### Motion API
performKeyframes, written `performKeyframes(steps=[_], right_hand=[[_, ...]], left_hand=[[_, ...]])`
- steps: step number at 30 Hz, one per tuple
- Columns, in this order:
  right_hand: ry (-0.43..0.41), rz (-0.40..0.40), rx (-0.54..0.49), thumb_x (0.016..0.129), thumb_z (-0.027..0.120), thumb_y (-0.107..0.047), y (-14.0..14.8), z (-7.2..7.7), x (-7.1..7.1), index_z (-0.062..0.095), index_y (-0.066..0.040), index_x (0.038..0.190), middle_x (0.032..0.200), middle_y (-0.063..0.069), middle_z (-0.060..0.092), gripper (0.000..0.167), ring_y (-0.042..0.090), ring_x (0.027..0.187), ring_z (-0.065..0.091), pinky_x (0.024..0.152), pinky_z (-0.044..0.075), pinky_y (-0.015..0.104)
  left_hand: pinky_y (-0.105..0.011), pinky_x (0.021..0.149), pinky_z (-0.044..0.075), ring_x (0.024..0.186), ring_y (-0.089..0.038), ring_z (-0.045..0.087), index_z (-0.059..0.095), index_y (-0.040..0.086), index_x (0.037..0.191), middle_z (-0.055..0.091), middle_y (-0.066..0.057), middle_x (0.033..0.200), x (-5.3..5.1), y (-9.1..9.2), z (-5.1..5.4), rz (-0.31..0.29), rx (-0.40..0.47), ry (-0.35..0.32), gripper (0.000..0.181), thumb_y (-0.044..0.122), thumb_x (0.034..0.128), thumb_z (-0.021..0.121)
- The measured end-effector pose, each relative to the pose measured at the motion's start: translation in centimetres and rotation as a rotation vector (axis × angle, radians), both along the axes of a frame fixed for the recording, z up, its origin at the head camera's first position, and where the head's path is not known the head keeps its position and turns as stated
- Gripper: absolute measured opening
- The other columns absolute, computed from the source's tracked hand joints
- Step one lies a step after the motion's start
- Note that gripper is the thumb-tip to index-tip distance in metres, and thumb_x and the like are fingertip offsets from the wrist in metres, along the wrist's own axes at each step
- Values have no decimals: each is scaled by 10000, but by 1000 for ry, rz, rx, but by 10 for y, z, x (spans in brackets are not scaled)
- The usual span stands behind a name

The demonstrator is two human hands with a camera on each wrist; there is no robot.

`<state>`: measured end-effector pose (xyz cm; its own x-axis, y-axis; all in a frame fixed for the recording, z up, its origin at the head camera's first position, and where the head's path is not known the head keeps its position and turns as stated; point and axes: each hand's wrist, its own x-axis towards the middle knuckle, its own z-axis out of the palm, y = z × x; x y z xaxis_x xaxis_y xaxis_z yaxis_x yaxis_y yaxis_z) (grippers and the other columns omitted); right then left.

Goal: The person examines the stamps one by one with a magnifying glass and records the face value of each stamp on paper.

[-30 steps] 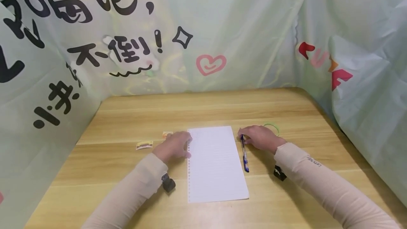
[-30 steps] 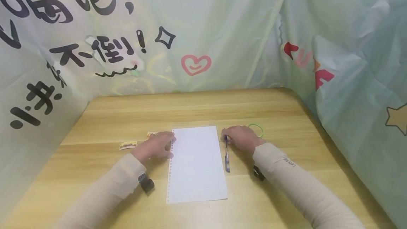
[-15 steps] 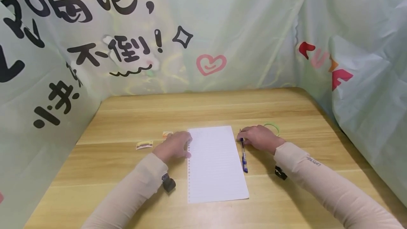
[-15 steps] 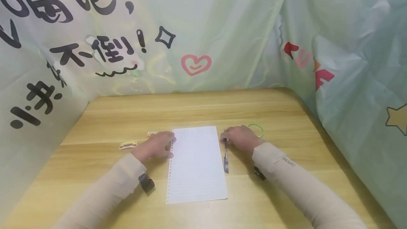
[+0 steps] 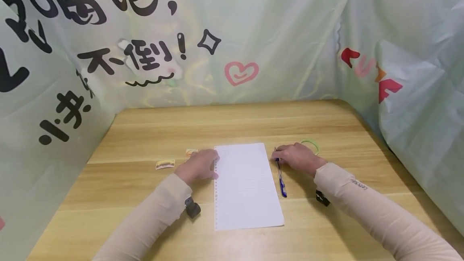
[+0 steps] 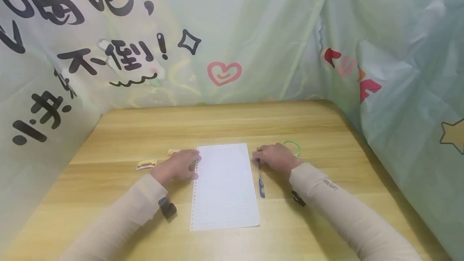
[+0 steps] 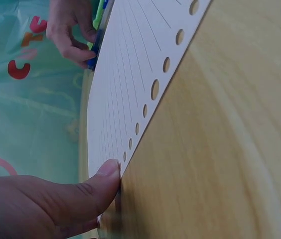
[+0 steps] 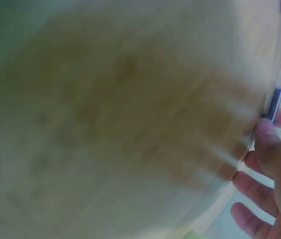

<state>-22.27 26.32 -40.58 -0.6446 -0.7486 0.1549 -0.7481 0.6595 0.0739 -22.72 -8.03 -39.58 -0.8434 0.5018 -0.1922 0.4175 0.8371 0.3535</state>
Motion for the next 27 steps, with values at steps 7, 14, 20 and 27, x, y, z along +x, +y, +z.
performKeyframes(steps=[7, 14, 20, 27], right_hand=[[123, 44, 140, 850, 717, -173, -3, 8, 2, 648, -219, 931, 743, 8, 603, 116, 189, 608, 590, 501, 456, 334], [155, 109, 241, 828, 731, -218, -1, 12, -1, 539, -224, 835, 659, -9, 544, 192, 140, 574, 543, 484, 402, 289], [136, 98, 77, 819, 757, -170, 6, 11, -3, 552, -210, 876, 661, -51, 575, 217, 100, 538, 517, 473, 421, 275], [-105, -55, -213, 897, 679, -112, 12, 13, -2, 576, -161, 971, 726, -21, 645, 136, 79, 585, 527, 520, 443, 274]], left_hand=[[-377, 748, 400, 738, -191, 482, 565, 122, 928, 519, 2, 781, 1, 0, 0, -1, 1, 5, 356, 212, 729, 846], [-387, 742, 404, 728, -195, 479, 565, 113, 921, 513, -5, 771, 4, 0, 1, 12, 14, -13, 354, 204, 728, 847], [-394, 783, 404, 754, -190, 488, 575, 117, 967, 523, 8, 788, 4, 0, 0, 13, 9, -20, 373, 209, 729, 848], [-417, 821, 430, 782, -195, 500, 591, 92, 1021, 531, 6, 815, 2, 1, 2, 13, -4, -9, 410, 204, 724, 850]])
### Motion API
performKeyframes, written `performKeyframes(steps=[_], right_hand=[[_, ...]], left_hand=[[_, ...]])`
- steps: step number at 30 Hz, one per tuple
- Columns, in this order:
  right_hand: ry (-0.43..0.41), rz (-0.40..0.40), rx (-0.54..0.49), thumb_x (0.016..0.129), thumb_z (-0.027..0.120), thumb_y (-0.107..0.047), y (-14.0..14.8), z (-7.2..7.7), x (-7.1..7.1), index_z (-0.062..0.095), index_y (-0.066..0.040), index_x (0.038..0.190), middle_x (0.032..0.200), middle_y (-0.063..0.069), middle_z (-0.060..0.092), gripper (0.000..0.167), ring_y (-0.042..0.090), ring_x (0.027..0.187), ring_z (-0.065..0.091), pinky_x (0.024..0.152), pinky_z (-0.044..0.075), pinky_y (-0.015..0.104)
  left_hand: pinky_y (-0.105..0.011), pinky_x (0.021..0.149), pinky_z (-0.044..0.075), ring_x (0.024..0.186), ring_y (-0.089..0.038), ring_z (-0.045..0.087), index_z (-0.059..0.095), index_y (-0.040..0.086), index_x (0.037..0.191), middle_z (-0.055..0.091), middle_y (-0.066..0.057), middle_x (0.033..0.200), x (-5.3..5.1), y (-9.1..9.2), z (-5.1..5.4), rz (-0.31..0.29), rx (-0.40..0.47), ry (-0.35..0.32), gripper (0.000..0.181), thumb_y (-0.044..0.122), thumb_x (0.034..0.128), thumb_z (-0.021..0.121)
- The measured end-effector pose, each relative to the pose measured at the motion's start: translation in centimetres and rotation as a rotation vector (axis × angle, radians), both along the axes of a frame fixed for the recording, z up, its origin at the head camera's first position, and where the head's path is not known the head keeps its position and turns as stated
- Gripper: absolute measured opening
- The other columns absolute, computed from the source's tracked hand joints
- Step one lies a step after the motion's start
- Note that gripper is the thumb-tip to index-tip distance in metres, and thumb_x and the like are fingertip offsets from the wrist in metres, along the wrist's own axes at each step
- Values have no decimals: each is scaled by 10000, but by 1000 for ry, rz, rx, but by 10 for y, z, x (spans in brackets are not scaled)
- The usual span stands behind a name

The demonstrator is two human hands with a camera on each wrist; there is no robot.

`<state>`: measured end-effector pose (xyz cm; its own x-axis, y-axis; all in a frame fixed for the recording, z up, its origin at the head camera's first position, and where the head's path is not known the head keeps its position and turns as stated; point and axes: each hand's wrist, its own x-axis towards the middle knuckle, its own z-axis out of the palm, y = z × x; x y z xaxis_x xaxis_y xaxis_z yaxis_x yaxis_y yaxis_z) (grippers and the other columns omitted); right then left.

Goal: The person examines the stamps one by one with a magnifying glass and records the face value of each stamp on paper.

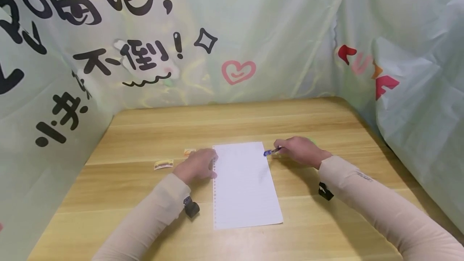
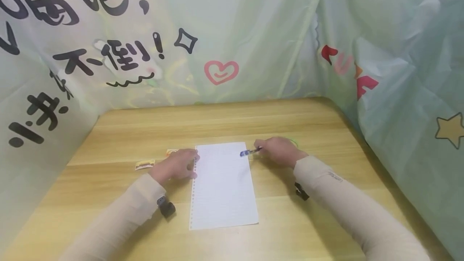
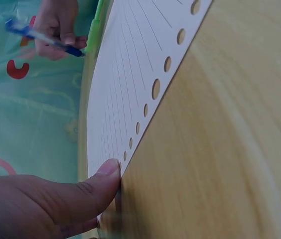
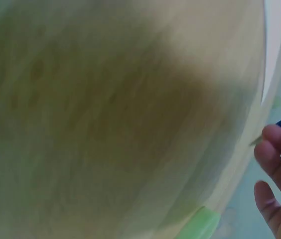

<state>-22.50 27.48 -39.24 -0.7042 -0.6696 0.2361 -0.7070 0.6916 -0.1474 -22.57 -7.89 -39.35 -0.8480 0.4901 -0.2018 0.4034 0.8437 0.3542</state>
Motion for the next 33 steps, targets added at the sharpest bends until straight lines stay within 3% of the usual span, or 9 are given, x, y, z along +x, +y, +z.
performKeyframes(steps=[5, 12, 17, 21, 23, 29, 33], right_hand=[[-224, -86, -189, 957, 585, -41, 1, 0, 3, 547, -124, 1014, 711, 13, 639, 107, 89, 569, 509, 513, 401, 256], [-358, -159, -376, 1006, 512, -99, -4, -6, 4, 532, -68, 997, 650, 3, 641, 38, 84, 524, 497, 488, 385, 244], [-341, -166, -427, 976, 551, -109, -8, -6, 5, 548, -55, 977, 577, -6, 577, 54, 55, 483, 413, 488, 355, 247], [-301, -167, -491, 925, 594, -76, -12, -5, 6, 590, -34, 923, 658, 29, 633, 42, 74, 549, 490, 543, 410, 266], [-320, -174, -524, 903, 612, -61, -14, -4, 6, 588, -36, 897, 674, 34, 626, 36, 106, 570, 519, 545, 416, 262], [-543, -197, -655, 908, 594, -12, -20, 2, 7, 498, -28, 861, 643, 156, 580, 108, 263, 523, 511, 438, 312, 232], [-674, -220, -747, 953, 524, -13, -24, 4, 8, 449, -4, 890, 712, 238, 603, 98, 245, 566, 540, 489, 432, 268]], left_hand=[[-425, 848, 438, 810, -191, 515, 603, 78, 1074, 544, 13, 844, 0, 0, -1, -2, -5, 8, 451, 210, 721, 851], [-418, 838, 413, 771, -189, 513, 602, 95, 1025, 549, 14, 804, -1, 1, -2, 11, -5, -18, 407, 208, 723, 850], [-409, 822, 397, 727, -185, 515, 600, 105, 991, 553, 14, 754, -2, 1, -1, 8, -11, -21, 379, 212, 725, 849], [-394, 786, 397, 737, -189, 506, 588, 120, 961, 543, 13, 760, -3, 1, 0, -3, -23, -2, 374, 223, 718, 853], [-393, 784, 401, 751, -191, 506, 589, 120, 974, 541, 13, 769, -3, 2, 0, -5, -27, 3, 385, 225, 715, 855], [-403, 803, 406, 751, -196, 511, 589, 109, 1007, 545, 7, 772, -2, 1, 1, -1, -24, -9, 398, 224, 728, 848], [-409, 826, 408, 759, -189, 514, 595, 98, 1045, 548, 13, 780, -2, 1, 1, 4, -24, -13, 419, 225, 733, 845]])
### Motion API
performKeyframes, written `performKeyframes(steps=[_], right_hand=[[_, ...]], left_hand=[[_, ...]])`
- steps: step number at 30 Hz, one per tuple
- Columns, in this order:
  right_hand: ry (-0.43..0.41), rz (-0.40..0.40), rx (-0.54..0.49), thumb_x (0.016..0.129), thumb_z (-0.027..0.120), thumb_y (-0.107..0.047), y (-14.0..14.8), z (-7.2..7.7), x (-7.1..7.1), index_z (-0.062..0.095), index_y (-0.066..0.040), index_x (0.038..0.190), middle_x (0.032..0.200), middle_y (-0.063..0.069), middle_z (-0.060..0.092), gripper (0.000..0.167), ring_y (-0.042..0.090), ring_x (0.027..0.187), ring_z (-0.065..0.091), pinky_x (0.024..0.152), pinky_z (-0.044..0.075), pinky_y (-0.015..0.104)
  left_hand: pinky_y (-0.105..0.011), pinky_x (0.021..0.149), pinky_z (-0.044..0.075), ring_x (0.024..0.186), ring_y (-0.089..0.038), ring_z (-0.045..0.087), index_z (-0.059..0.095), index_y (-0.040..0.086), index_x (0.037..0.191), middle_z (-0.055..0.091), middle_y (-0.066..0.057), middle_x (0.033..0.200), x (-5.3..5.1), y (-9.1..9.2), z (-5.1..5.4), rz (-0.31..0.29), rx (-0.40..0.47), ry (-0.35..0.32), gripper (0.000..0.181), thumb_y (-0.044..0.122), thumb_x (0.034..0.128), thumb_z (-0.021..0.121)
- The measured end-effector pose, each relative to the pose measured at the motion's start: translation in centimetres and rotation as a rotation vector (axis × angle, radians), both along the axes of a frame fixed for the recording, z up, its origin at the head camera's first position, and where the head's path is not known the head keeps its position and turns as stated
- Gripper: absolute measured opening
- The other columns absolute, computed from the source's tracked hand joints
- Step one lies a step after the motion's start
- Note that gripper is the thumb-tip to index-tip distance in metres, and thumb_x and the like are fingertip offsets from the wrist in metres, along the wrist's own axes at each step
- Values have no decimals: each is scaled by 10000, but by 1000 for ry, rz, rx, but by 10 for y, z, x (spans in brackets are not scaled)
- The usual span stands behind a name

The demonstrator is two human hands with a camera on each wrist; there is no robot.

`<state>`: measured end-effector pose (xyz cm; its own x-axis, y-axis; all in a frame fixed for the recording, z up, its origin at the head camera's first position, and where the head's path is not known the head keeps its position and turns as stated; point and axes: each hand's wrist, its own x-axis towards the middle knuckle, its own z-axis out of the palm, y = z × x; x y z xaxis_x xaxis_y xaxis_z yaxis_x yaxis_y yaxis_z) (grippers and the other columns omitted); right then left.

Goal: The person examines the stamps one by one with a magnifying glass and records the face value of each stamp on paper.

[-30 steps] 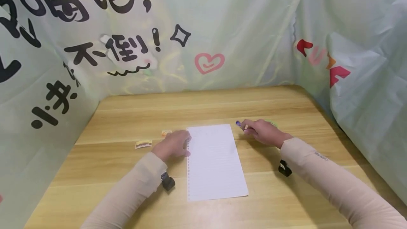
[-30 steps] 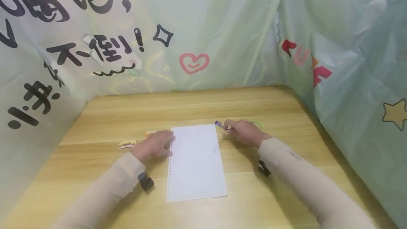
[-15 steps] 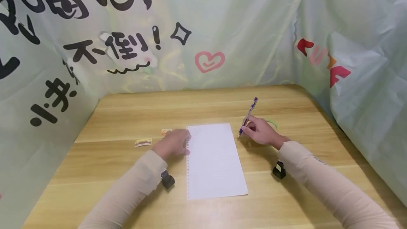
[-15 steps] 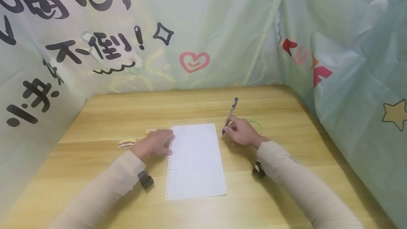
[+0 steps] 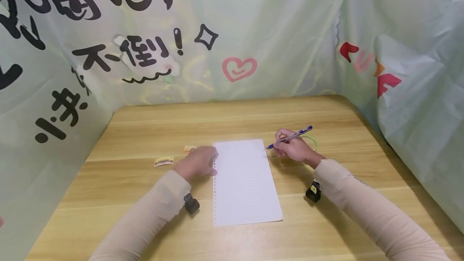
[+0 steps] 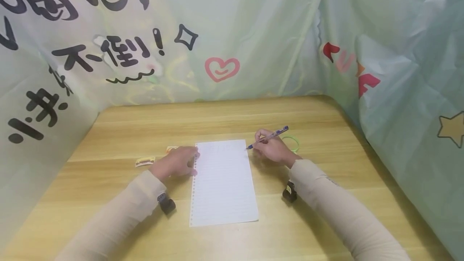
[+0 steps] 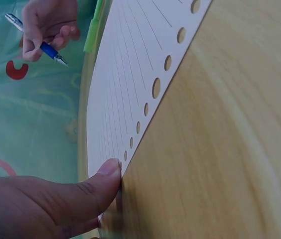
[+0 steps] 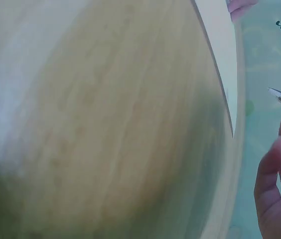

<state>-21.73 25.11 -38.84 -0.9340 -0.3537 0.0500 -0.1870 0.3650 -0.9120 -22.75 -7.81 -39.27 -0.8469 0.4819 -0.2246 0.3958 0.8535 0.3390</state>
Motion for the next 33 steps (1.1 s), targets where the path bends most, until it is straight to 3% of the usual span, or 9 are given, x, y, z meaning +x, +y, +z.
performKeyframes(steps=[6, 13, 26, 33], right_hand=[[-145, 16, -133, 1022, 424, -108, -3, 1, 0, 412, 30, 1018, 918, 334, 591, 139, 267, 697, 628, 597, 546, 388], [-241, 37, -196, 1036, 394, -183, -12, -1, 1, 452, 34, 1172, 1065, 342, 528, 263, 368, 851, 628, 621, 559, 372], [-297, -82, -106, 1039, 365, -166, -37, -8, -5, 461, 19, 1195, 1045, 215, 570, 261, 244, 766, 578, 642, 539, 366], [-321, -105, -19, 1039, 351, -174, -42, -8, -14, 475, -18, 1211, 1087, 199, 556, 263, 269, 801, 592, 630, 526, 367]], left_hand=[[-406, 812, 417, 780, -192, 514, 594, 99, 1041, 546, 14, 806, 1, -1, -1, -11, -1, 1, 421, 230, 731, 847], [-442, 876, 412, 806, -182, 534, 598, 71, 1117, 558, 28, 815, 2, -2, 1, -2, 14, -11, 477, 229, 740, 844], [-413, 815, 415, 743, -176, 528, 589, 105, 1002, 559, 17, 770, 1, -3, 1, -7, 17, -7, 385, 234, 741, 842], [-455, 909, 415, 834, -181, 547, 597, 66, 1166, 570, 36, 828, 2, -3, 0, -5, 17, -4, 521, 240, 741, 843]])
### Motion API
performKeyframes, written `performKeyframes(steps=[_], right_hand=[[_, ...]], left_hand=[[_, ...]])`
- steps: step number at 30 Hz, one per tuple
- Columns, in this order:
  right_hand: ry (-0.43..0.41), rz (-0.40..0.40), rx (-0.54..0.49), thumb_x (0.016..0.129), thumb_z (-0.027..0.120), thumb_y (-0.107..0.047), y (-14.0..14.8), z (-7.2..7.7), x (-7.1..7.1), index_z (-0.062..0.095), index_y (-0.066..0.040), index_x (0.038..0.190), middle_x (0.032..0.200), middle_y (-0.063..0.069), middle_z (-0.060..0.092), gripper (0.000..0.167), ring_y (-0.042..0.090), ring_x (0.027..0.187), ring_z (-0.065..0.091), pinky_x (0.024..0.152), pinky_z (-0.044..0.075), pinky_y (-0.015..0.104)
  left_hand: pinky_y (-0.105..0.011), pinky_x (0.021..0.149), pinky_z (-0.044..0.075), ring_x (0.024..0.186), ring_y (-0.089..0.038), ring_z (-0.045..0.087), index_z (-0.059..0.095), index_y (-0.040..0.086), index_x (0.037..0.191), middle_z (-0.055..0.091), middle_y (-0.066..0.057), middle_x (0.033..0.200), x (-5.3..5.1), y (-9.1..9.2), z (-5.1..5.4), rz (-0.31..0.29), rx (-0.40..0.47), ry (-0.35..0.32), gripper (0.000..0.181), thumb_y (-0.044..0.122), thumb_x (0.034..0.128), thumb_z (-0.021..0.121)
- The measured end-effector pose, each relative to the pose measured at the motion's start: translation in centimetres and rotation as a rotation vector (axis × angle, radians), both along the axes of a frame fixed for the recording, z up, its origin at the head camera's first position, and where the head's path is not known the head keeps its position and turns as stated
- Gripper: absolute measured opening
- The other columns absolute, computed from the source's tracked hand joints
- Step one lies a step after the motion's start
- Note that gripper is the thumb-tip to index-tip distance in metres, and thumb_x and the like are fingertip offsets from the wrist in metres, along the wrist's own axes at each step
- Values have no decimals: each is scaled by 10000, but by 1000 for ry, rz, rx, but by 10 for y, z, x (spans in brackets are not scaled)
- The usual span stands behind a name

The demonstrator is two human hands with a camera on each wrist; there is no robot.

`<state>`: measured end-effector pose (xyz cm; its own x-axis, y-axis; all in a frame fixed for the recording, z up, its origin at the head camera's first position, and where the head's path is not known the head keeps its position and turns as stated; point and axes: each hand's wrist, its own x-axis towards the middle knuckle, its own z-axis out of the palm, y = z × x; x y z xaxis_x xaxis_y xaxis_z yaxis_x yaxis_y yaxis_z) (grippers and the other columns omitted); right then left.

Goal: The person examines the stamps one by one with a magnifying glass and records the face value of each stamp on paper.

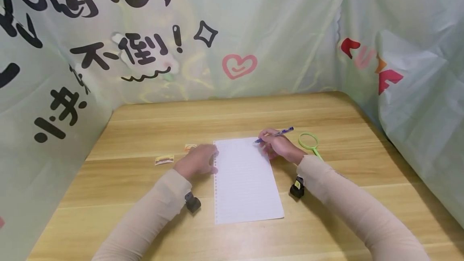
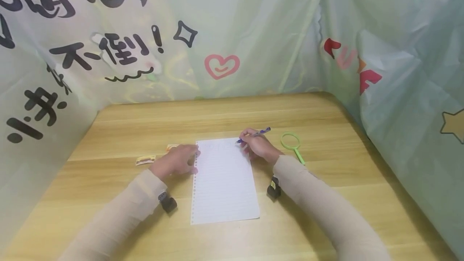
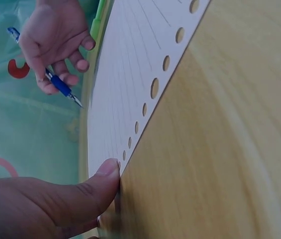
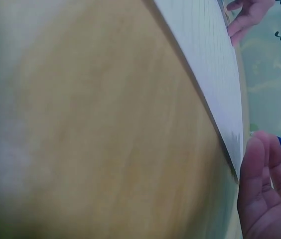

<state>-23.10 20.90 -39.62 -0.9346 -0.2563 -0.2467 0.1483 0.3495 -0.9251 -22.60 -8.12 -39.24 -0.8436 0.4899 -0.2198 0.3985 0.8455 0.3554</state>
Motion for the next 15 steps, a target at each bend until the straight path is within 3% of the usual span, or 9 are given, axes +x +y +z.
performKeyframes(steps=[6, 15], right_hand=[[12, 3, 65, 1036, 377, -230, -3, -3, -8, 499, -49, 1209, 1089, 161, 563, 279, 249, 810, 603, 622, 524, 348], [45, 2, 145, 1031, 401, -254, -6, -3, -6, 531, -71, 1159, 1055, 141, 587, 258, 251, 796, 603, 622, 518, 337]], left_hand=[[-465, 912, 418, 854, -200, 556, 592, 62, 1171, 580, 23, 855, 2, 1, 1, 4, 9, -5, 524, 230, 741, 841], [-432, 850, 442, 821, -196, 545, 600, 79, 1125, 572, 14, 855, 0, 1, -1, -5, -2, 23, 479, 231, 740, 842]])
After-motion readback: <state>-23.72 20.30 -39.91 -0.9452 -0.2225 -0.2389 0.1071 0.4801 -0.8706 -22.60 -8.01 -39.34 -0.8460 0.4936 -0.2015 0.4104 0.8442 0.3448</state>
